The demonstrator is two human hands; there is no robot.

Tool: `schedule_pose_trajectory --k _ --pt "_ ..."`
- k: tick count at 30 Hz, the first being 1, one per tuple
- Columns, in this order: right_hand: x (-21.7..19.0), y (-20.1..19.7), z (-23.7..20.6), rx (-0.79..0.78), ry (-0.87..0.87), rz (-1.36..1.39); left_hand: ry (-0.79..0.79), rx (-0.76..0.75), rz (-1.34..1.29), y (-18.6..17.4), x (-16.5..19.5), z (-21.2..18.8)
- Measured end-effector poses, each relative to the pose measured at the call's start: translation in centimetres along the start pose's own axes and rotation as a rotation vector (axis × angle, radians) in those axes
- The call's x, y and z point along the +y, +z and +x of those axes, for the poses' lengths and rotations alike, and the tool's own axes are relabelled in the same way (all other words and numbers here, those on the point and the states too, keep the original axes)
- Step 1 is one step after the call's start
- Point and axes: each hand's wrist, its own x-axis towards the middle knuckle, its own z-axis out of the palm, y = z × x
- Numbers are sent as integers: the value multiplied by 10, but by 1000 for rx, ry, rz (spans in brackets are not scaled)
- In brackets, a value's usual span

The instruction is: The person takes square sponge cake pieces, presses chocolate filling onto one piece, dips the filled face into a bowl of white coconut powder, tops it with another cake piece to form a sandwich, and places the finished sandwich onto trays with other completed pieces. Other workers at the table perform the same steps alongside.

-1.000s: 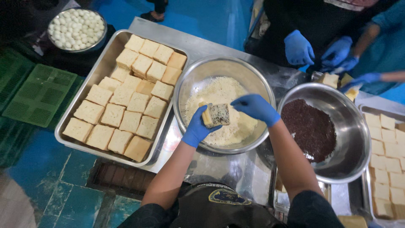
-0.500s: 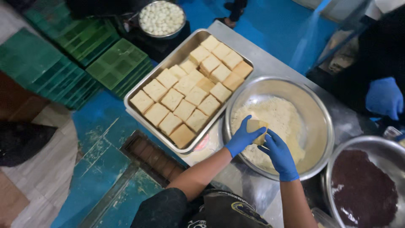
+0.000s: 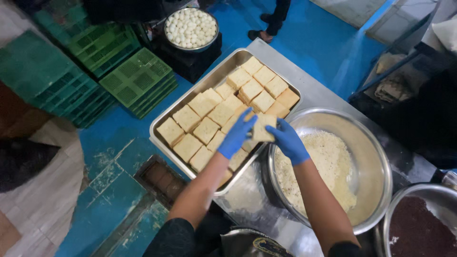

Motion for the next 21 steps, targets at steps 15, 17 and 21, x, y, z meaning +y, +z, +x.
schedule_pose_trajectory --k 15,17,21 --pt "-65 -37 37 116 -100 -148 -31 -208 189 -120 130 187" --pt "-55 -55 14 184 -35 -123 -84 -260 196 -124 112 205" --pt "-35 -79 -33 318 68 -88 -16 -296 554 -118 72 223"
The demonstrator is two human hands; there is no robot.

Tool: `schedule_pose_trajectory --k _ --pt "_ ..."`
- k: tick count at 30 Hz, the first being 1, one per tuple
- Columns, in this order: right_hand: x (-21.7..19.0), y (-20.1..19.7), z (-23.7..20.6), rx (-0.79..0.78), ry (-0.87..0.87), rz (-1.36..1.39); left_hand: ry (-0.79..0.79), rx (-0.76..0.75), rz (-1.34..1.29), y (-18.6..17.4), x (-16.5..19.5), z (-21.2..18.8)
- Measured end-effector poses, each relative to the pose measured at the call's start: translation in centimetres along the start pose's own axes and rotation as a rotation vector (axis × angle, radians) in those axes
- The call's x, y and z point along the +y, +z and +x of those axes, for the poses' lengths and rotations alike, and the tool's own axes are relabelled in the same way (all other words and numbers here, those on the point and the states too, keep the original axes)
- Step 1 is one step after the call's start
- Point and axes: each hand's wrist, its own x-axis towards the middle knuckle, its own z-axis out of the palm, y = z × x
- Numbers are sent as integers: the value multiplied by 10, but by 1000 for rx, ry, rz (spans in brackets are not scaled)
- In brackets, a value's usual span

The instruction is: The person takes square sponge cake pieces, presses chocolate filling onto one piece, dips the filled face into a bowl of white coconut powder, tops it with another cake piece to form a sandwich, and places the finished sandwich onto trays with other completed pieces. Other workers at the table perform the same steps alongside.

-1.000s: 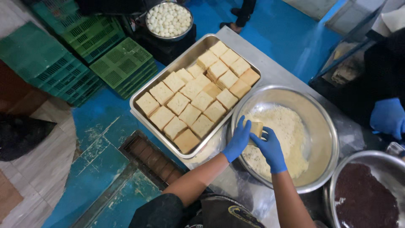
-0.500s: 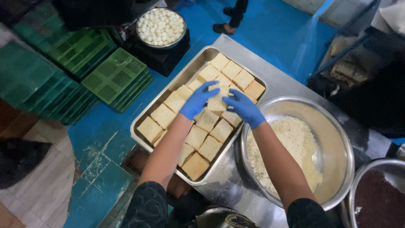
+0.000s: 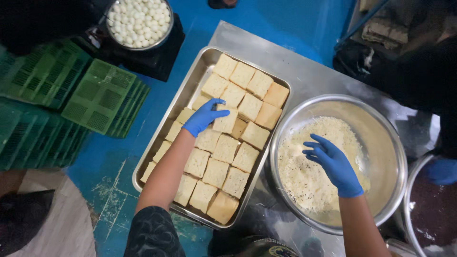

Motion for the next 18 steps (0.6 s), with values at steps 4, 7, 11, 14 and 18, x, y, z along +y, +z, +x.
schedule_pose_trajectory --k 4,7,11,14,18 --pt "18 -16 -20 26 32 27 -178 33 -392 20 -11 5" --pt "21 -19 -22 2 30 30 -256 89 -492 28 -12 -2" --pt "16 -17 -17 -20 5 6 -264 62 -582 34 -16 -3" --pt "10 -14 -17 -31 16 21 -276 46 -671 41 -21 4" --pt "5 -15 -22 -26 -1 18 -344 55 -641 48 -21 11"
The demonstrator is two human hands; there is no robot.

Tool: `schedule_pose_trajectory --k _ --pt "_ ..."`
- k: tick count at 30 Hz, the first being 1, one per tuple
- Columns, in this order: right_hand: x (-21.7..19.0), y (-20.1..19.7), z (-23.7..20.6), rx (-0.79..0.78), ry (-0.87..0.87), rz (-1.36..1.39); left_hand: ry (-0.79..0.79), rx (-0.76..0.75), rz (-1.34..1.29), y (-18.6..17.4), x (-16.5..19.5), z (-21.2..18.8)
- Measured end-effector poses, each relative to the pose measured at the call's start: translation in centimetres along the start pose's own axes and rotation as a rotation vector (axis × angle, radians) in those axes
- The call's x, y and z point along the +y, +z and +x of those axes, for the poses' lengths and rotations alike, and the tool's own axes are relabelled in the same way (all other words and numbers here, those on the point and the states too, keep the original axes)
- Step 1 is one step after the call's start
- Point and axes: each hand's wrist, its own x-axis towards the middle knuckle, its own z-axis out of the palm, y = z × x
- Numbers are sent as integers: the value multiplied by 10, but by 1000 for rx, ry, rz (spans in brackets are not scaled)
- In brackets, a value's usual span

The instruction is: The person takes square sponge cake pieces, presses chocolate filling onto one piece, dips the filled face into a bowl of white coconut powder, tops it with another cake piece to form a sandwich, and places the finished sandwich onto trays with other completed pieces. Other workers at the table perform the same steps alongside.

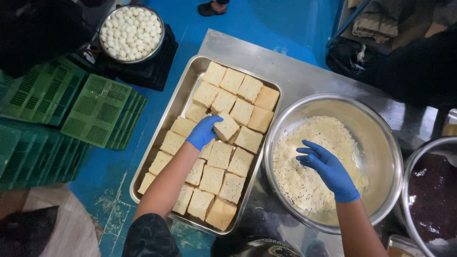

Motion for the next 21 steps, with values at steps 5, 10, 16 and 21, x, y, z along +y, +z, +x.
schedule_pose_trajectory --k 5,10,16,21 --pt "1 -5 -8 23 20 -20 -60 32 160 1 -4 -2" --pt "2 -10 -14 6 1 -41 123 57 1032 -5 1 0" --pt "-1 -15 -21 14 -2 -63 9 -134 1358 6 24 -5" --pt "0 -17 -25 28 23 -51 -75 -135 1449 19 28 -14"
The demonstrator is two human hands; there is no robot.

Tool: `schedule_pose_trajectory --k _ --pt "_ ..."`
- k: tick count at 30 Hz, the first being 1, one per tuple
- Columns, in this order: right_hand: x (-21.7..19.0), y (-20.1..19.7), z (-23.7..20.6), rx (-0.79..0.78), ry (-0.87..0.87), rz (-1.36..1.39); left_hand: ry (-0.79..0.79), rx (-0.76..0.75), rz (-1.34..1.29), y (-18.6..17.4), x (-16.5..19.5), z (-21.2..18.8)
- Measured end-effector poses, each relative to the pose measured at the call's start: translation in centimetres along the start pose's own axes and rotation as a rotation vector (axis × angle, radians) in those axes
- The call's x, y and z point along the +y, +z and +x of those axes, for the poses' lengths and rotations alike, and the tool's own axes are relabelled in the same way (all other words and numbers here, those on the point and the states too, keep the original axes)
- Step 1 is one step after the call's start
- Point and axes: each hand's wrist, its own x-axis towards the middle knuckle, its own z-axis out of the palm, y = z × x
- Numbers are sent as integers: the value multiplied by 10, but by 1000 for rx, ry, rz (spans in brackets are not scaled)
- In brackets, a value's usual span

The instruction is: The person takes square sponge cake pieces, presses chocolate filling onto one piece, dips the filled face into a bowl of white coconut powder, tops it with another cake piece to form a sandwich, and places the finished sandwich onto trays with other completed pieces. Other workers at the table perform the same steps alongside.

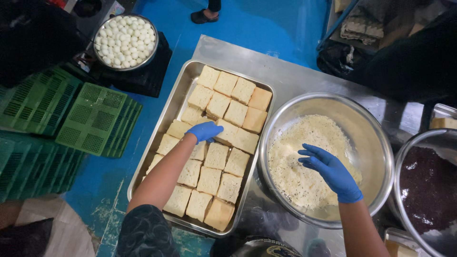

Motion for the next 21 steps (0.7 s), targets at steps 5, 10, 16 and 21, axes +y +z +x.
schedule_pose_trajectory --k 5,10,16,21 --pt "2 -4 0 -27 -32 39 87 249 331 10 3 12" --pt "7 -7 -3 -19 -28 45 153 438 290 14 6 5" --pt "18 -26 -25 1 -58 51 141 598 309 0 -24 -40" --pt "32 -43 -55 38 -87 74 232 595 447 36 -38 -52"
